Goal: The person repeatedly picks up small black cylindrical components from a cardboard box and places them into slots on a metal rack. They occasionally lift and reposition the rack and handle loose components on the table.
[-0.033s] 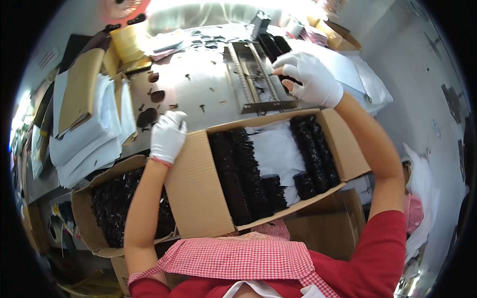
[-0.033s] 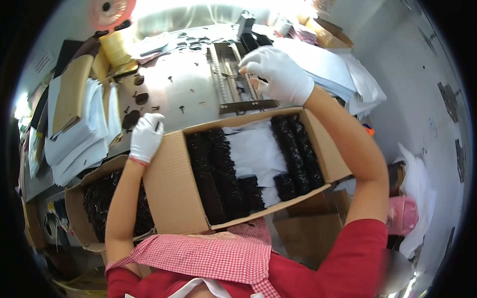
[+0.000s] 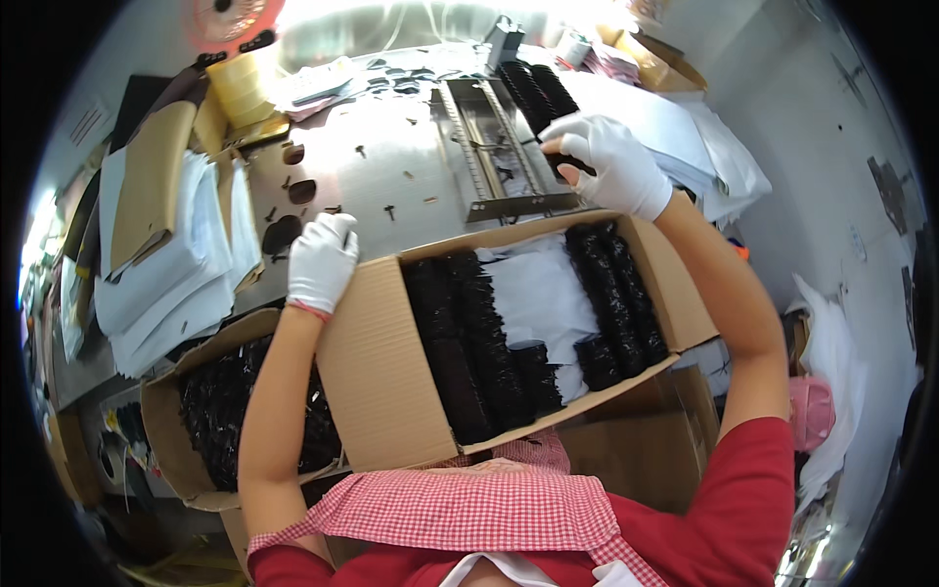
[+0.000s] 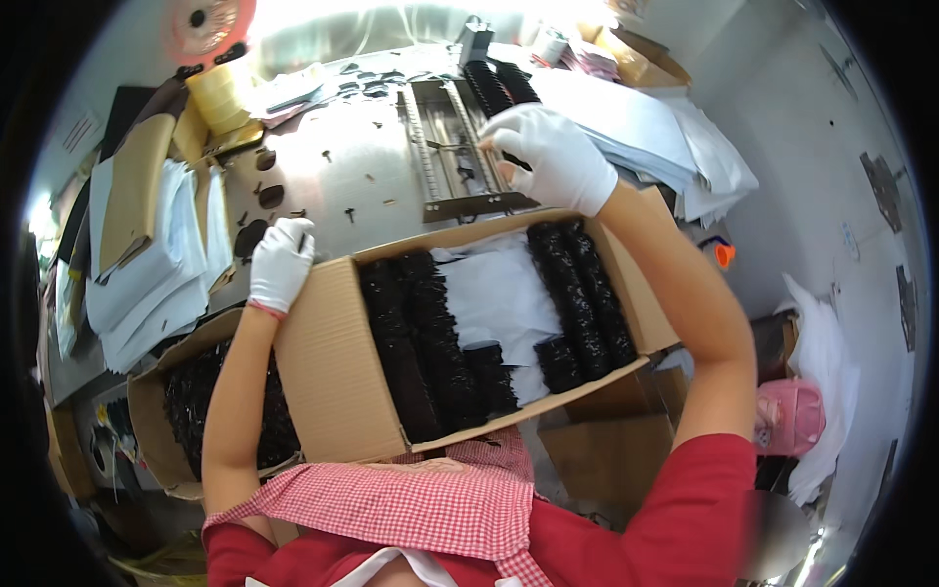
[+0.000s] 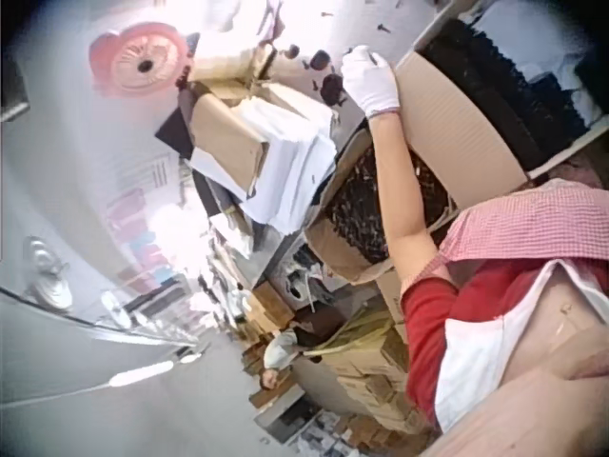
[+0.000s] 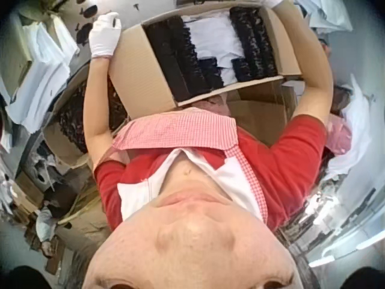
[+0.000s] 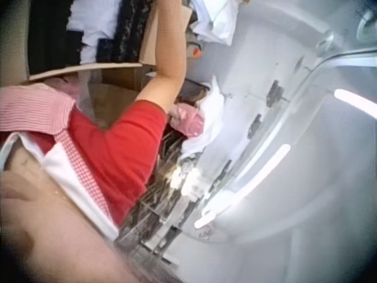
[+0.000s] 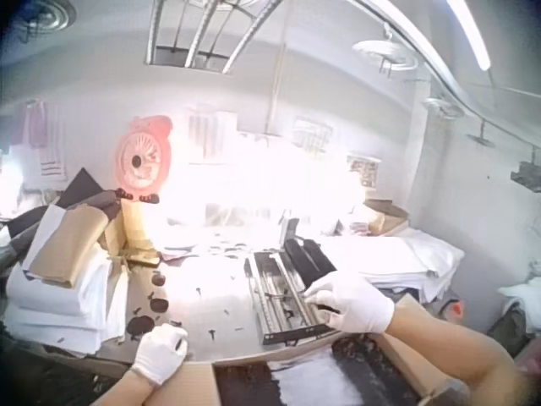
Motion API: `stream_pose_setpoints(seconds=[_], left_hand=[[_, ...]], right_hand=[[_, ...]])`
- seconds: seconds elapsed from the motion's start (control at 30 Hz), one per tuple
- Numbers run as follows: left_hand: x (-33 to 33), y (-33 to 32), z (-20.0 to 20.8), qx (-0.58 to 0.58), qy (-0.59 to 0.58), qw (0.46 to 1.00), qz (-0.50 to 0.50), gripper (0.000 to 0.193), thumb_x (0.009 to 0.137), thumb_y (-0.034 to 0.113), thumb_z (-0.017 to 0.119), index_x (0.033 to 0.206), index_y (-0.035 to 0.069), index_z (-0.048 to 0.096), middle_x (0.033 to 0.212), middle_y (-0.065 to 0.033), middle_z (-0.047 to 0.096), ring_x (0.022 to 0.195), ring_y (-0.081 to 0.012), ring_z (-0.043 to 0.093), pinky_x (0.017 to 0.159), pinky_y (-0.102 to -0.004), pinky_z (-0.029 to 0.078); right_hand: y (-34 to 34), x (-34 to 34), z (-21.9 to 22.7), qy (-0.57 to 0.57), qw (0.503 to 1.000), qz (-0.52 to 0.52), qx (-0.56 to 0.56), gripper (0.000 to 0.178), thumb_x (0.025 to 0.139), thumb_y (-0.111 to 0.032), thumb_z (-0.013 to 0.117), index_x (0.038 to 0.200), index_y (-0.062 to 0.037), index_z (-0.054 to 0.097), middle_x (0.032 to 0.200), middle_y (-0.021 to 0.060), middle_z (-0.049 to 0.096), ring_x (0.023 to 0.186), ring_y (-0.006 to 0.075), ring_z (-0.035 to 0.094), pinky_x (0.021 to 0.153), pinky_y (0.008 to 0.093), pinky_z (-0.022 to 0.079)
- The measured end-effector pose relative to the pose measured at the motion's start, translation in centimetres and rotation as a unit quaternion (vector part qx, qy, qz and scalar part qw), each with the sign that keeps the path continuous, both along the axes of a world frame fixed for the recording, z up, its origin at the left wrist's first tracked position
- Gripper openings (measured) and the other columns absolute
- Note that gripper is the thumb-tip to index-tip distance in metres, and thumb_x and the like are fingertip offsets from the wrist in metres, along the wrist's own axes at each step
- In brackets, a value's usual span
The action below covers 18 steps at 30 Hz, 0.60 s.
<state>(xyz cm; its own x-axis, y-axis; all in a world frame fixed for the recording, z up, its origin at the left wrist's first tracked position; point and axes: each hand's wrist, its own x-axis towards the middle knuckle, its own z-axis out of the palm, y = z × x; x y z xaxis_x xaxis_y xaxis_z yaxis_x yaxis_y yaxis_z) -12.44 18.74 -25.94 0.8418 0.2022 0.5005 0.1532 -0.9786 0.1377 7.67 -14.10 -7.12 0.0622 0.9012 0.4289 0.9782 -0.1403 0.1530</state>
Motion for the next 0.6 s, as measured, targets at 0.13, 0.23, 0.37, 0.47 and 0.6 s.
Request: stream_pose_setpoints(seconds=[0.13,0.23,0.37,0.47,0.6], left_hand=[[3.6,0.4,0.9,0.049,0.026,0.998,-0.028,0.047,0.083,0.036,0.073,0.121,0.008,0.063,0.119,-0.0162,0.063,0.107,-0.0309,0.063,0.092,-0.04,0.049],[6.3,-3.8,2.1,-0.038,-0.047,0.989,-0.136,0.044,0.081,0.025,0.074,0.118,0.005,0.063,0.122,-0.0162,0.063,0.11,-0.0318,0.061,0.094,-0.0409,0.049],[11.2,-14.3,5.8,-0.078,-0.021,0.957,-0.278,0.038,0.078,0.013,0.071,0.113,0.002,0.063,0.118,-0.0158,0.063,0.11,-0.0344,0.059,0.096,-0.0408,0.048],[14.7,-19.0,5.0,-0.091,-0.017,0.956,-0.277,0.037,0.078,0.012,0.072,0.113,0.002,0.063,0.12,-0.0165,0.062,0.113,-0.0359,0.058,0.098,-0.0421,0.047],[18.4,-22.0,3.0,0.008,-0.03,0.971,-0.237,0.027,0.08,0.017,0.073,0.099,0.001,0.065,0.117,-0.014,0.063,0.115,-0.035,0.057,0.099,-0.0443,0.045]], right_hand=[[-8.4,1.7,-7.5,0.151,0.976,-0.127,0.093,0.035,0.076,-0.002,0.073,0.11,-0.0063,0.067,0.113,0.0101,0.069,0.104,0.0302,0.065,0.093,0.0381,0.053],[-11.6,2.7,-12.0,0.273,0.921,-0.211,0.18,0.041,0.082,-0.004,0.072,0.122,-0.0045,0.064,0.123,0.0129,0.065,0.115,0.0262,0.062,0.101,0.0345,0.048],[-12.5,6.0,-16.3,0.427,0.778,-0.295,0.354,0.04,0.092,-0.009,0.067,0.13,-0.0025,0.059,0.128,0.0105,0.063,0.119,0.0202,0.058,0.104,0.0311,0.044],[-10.3,9.2,-17.1,0.537,0.661,-0.237,0.467,0.036,0.099,-0.015,0.062,0.132,-0.0006,0.058,0.13,0.008,0.061,0.12,0.0182,0.057,0.105,0.0305,0.043],[-9.7,13.7,-19.2,0.613,0.554,-0.197,0.527,0.052,0.105,-0.043,0.051,0.132,0.0003,0.058,0.13,0.0084,0.062,0.121,0.0164,0.054,0.106,0.0295,0.039]])
